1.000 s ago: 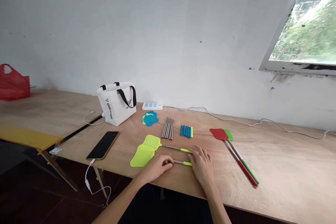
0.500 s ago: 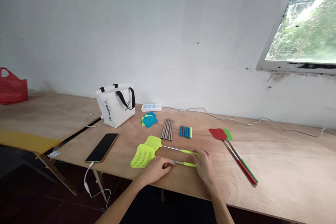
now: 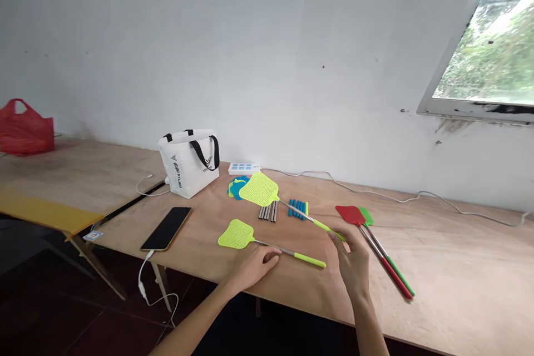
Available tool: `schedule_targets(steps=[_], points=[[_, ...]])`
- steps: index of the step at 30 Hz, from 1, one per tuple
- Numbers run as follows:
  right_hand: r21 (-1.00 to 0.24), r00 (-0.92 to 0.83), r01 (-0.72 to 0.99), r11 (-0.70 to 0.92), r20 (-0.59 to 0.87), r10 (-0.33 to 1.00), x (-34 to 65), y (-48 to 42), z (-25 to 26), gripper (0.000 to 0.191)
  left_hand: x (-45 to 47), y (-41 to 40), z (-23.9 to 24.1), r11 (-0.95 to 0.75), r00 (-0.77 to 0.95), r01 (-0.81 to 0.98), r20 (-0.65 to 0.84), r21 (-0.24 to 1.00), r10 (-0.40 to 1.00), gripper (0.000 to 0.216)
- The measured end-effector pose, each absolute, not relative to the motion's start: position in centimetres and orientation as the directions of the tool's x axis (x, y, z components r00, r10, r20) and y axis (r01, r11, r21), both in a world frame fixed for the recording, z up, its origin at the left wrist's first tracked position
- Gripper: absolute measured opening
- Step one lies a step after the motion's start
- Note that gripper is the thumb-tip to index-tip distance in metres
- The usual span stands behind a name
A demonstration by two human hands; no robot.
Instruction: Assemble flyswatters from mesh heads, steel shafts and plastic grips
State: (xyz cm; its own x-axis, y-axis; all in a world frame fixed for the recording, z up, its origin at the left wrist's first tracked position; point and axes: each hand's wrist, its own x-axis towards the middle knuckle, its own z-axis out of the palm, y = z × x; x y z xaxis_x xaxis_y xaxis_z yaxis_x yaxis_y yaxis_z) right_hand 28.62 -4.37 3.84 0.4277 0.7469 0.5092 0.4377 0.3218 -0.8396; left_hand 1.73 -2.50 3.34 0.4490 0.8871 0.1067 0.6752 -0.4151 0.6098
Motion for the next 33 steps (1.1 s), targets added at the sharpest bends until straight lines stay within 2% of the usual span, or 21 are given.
schedule_targets(steps=[8, 18, 26, 33], points=[[-0.811, 0.425, 0.424, 0.403, 0.571, 0.703, 27.7, -5.1, 5.0, 0.032, 3.1, -3.1, 3.2, -0.411, 0.43, 0.791, 0.065, 0.453, 0.9, 0.043], [-0.81, 0.421, 0.426, 0.403, 0.572, 0.704, 27.9, -5.2, 4.9, 0.031, 4.1, -3.4, 2.5, -0.49, 0.492, 0.791, 0.093, 0.366, 0.865, 0.046], [-0.819, 0.438, 0.407, 0.404, 0.563, 0.701, 27.3, -5.0, 4.8, 0.032, 5.0, -3.0, 2.4, -0.538, 0.548, 0.813, 0.018, 0.223, 0.836, 0.055], [-0.812, 0.43, 0.418, 0.407, 0.571, 0.699, 27.4, -5.2, 4.9, 0.032, 6.8, -2.0, 3.0, -0.556, 0.569, 0.794, 0.022, 0.247, 0.822, 0.058]])
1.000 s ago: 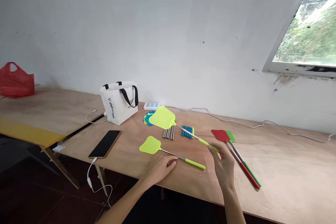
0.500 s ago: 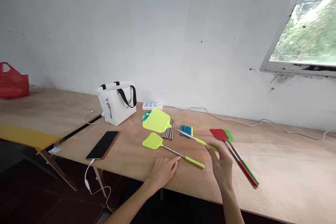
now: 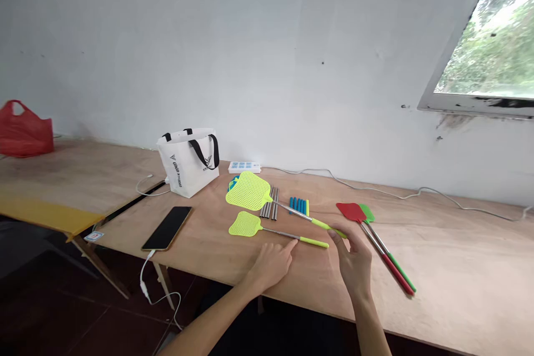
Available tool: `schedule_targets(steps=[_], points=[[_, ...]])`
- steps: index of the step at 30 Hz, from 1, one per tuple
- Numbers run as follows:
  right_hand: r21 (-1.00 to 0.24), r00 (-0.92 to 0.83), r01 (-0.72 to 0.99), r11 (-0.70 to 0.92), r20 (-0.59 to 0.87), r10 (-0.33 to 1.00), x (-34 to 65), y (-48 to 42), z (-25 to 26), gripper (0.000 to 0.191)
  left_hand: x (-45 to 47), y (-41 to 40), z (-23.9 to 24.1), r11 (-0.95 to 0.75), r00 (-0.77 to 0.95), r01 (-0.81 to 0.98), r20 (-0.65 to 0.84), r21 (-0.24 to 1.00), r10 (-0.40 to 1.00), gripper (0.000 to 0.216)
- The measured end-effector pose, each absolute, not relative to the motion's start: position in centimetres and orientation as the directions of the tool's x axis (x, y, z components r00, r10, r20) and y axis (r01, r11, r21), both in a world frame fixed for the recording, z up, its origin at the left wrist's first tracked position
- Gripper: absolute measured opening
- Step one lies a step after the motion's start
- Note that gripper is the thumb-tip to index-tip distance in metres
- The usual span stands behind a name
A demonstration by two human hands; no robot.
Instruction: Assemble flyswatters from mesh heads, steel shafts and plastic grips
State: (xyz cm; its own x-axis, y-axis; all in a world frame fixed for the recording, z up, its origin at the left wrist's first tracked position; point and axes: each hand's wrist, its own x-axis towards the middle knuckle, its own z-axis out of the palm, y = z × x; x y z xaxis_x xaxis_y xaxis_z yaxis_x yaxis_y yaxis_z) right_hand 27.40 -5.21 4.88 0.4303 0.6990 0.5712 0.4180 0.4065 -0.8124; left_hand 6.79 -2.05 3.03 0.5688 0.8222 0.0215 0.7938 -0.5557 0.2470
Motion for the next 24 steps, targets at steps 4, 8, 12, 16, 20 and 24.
schedule_targets(steps=[4, 8, 12, 16, 20, 24], points=[[-0.802, 0.434, 0.409, 0.435, 0.59, 0.68, 28.0, -5.4, 5.3, 0.029, 5.4, -1.8, 3.0, -0.507, 0.544, 0.706, 0.078, 0.494, 0.835, 0.05], [-0.801, 0.432, 0.416, 0.43, 0.59, 0.682, 28.1, -5.5, 5.4, 0.028, 3.3, -1.7, 3.1, -0.342, 0.541, 0.376, 0.095, 0.861, 0.836, 0.044], [-0.805, 0.419, 0.423, 0.417, 0.581, 0.698, 27.8, -5.4, 5.2, 0.031, 2.5, -1.9, 4.4, -0.227, 0.415, 0.055, 0.184, 0.972, 0.891, 0.049], [-0.814, 0.393, 0.46, 0.355, 0.545, 0.74, 27.2, -5.7, 5.2, 0.033, 2.7, -2.5, 6.1, -0.147, 0.294, -0.191, 0.199, 0.971, 0.935, 0.057], [-0.791, 0.279, 0.514, 0.332, 0.521, 0.807, 26.5, -6.4, 5.7, 0.031, 2.7, -3.2, 7.0, -0.152, 0.159, -0.285, 0.203, 0.946, 0.966, 0.063], [-0.752, 0.099, 0.541, 0.376, 0.501, 0.86, 25.9, -7.2, 6.8, 0.029, 2.2, -3.6, 7.3, -0.143, 0.075, -0.317, 0.175, 0.938, 0.982, 0.066]])
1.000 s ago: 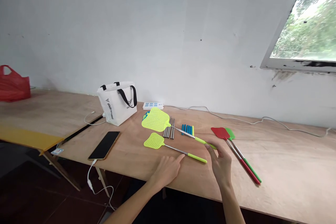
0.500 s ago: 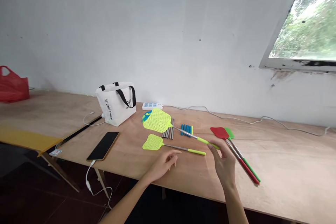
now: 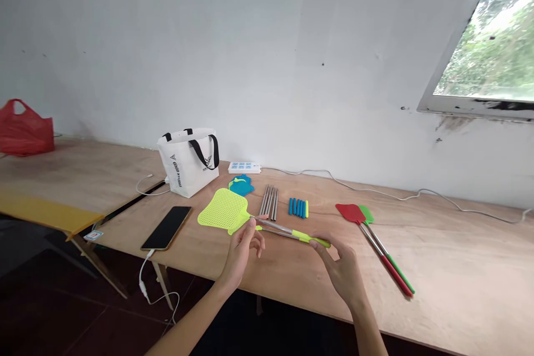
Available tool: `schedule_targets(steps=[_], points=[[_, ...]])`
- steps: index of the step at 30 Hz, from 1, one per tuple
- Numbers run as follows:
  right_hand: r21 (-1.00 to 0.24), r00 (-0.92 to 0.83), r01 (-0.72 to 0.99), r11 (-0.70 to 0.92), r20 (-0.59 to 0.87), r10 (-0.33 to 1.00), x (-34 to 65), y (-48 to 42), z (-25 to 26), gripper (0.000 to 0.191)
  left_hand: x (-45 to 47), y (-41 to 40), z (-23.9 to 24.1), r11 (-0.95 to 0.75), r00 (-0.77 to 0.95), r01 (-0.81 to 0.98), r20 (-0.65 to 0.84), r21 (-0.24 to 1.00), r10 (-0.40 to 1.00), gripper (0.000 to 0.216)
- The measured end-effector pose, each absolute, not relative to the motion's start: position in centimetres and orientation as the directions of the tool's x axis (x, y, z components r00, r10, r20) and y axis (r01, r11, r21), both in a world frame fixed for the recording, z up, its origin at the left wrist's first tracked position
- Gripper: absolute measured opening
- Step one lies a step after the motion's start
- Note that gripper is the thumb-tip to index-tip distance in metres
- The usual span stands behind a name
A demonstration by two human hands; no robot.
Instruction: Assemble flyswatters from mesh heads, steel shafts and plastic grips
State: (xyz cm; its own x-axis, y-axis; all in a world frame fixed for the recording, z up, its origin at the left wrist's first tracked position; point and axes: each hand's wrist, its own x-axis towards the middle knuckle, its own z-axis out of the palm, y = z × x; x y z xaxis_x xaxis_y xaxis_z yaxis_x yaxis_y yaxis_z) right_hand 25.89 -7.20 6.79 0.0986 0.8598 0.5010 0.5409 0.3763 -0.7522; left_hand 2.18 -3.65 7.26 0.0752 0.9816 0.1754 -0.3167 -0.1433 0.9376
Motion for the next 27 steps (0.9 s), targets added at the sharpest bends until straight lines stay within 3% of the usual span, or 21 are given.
schedule_targets(steps=[5, 13, 21, 27], points=[[-0.625, -0.131, 0.645, 0.439, 0.476, 0.87, 24.2, -8.2, 7.8, 0.031, 2.4, -4.3, 7.2, -0.156, 0.061, -0.291, 0.181, 0.944, 0.982, 0.058], [-0.39, -0.159, 0.824, 0.411, 0.537, 0.828, 21.0, -9.1, 7.4, 0.036, 3.8, -5.1, 6.6, -0.151, 0.07, -0.362, 0.188, 0.92, 0.98, 0.054], [-0.295, -0.208, 0.841, 0.453, 0.598, 0.774, 19.4, -9.2, 7.4, 0.039, 3.5, -5.2, 6.8, -0.19, -0.062, -0.436, 0.182, 0.88, 0.981, 0.047], [-0.306, -0.234, 0.846, 0.436, 0.521, 0.821, 21.5, -8.5, 7.3, 0.039, 1.2, -3.7, 8.1, -0.214, -0.174, -0.481, 0.147, 0.85, 0.974, 0.044]])
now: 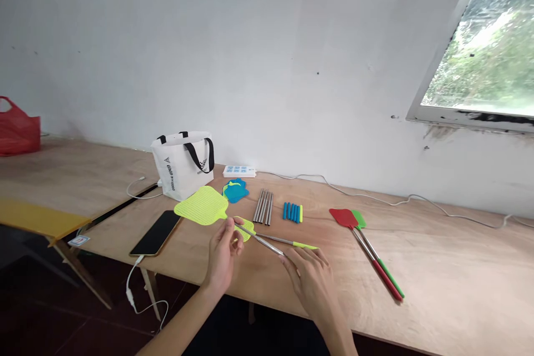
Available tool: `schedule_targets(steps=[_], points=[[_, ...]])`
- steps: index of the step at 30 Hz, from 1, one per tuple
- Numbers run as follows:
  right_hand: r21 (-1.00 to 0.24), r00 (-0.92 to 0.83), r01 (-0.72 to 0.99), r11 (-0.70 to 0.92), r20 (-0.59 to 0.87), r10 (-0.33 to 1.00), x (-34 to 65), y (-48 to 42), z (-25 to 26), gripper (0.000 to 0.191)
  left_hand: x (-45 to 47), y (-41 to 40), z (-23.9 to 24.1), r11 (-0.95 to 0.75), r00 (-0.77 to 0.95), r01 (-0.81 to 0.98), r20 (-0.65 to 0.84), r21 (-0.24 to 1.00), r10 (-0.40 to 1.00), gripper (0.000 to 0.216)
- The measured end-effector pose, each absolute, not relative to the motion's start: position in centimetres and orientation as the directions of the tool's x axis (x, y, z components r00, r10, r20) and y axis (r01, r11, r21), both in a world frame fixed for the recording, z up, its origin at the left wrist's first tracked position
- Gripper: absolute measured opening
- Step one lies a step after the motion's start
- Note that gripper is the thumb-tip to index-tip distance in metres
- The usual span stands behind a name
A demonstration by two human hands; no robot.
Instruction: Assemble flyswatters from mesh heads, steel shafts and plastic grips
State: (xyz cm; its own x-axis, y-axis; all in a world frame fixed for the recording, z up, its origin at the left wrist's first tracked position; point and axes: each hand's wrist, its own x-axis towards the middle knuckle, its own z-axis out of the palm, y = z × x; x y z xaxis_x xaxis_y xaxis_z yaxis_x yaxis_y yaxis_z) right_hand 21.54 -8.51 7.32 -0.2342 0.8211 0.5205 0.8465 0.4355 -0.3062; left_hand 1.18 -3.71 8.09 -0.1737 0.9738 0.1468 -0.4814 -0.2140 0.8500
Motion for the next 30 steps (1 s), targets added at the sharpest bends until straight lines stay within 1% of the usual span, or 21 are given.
schedule_targets(steps=[3, 7, 9, 11, 13, 16, 18, 23, 26, 28, 30], points=[[-0.366, -0.207, 0.836, 0.409, 0.48, 0.852, 23.2, -7.7, 6.8, 0.041, -0.2, -2.9, 8.8, -0.275, -0.228, -0.461, 0.187, 0.844, 0.956, 0.043], [-0.509, -0.154, 0.781, 0.362, 0.405, 0.901, 24.1, -7.3, 6.7, 0.044, -0.6, -2.8, 9.3, -0.316, -0.18, -0.407, 0.264, 0.857, 0.948, 0.042], [-0.556, -0.177, 0.744, 0.371, 0.372, 0.911, 23.9, -7.6, 7.1, 0.044, -0.3, -3.0, 9.2, -0.315, -0.158, -0.429, 0.273, 0.847, 0.949, 0.043], [-0.578, -0.217, 0.716, 0.393, 0.351, 0.911, 23.5, -8.0, 7.5, 0.042, 0.3, -3.4, 9.0, -0.315, -0.15, -0.443, 0.277, 0.839, 0.949, 0.047], [-0.576, -0.251, 0.707, 0.41, 0.337, 0.907, 22.9, -8.4, 7.8, 0.041, 1.0, -3.9, 8.7, -0.315, -0.137, -0.437, 0.283, 0.842, 0.949, 0.053], [-0.544, -0.27, 0.731, 0.412, 0.323, 0.907, 22.0, -8.7, 7.6, 0.04, 2.0, -4.5, 8.1, -0.285, -0.073, -0.428, 0.281, 0.858, 0.957, 0.059], [-0.51, -0.269, 0.754, 0.413, 0.334, 0.904, 21.5, -8.7, 7.3, 0.042, 2.3, -4.7, 7.8, -0.262, -0.04, -0.439, 0.273, 0.86, 0.961, 0.058], [-0.408, -0.255, 0.806, 0.429, 0.414, 0.874, 21.1, -8.6, 6.9, 0.044, 1.8, -4.1, 7.7, -0.22, 0.028, -0.508, 0.271, 0.833, 0.962, 0.056], [-0.395, -0.275, 0.803, 0.447, 0.42, 0.865, 21.6, -8.5, 7.1, 0.041, 1.0, -4.0, 8.2, -0.234, 0.06, -0.503, 0.304, 0.832, 0.951, 0.056], [-0.406, -0.284, 0.792, 0.456, 0.416, 0.864, 22.7, -8.4, 7.2, 0.04, 0.1, -3.8, 8.7, -0.257, 0.046, -0.499, 0.322, 0.828, 0.946, 0.056], [-0.427, -0.259, 0.791, 0.438, 0.416, 0.872, 24.6, -8.0, 7.2, 0.041, -1.4, -3.2, 9.4, -0.303, -0.041, -0.509, 0.329, 0.806, 0.943, 0.055]])
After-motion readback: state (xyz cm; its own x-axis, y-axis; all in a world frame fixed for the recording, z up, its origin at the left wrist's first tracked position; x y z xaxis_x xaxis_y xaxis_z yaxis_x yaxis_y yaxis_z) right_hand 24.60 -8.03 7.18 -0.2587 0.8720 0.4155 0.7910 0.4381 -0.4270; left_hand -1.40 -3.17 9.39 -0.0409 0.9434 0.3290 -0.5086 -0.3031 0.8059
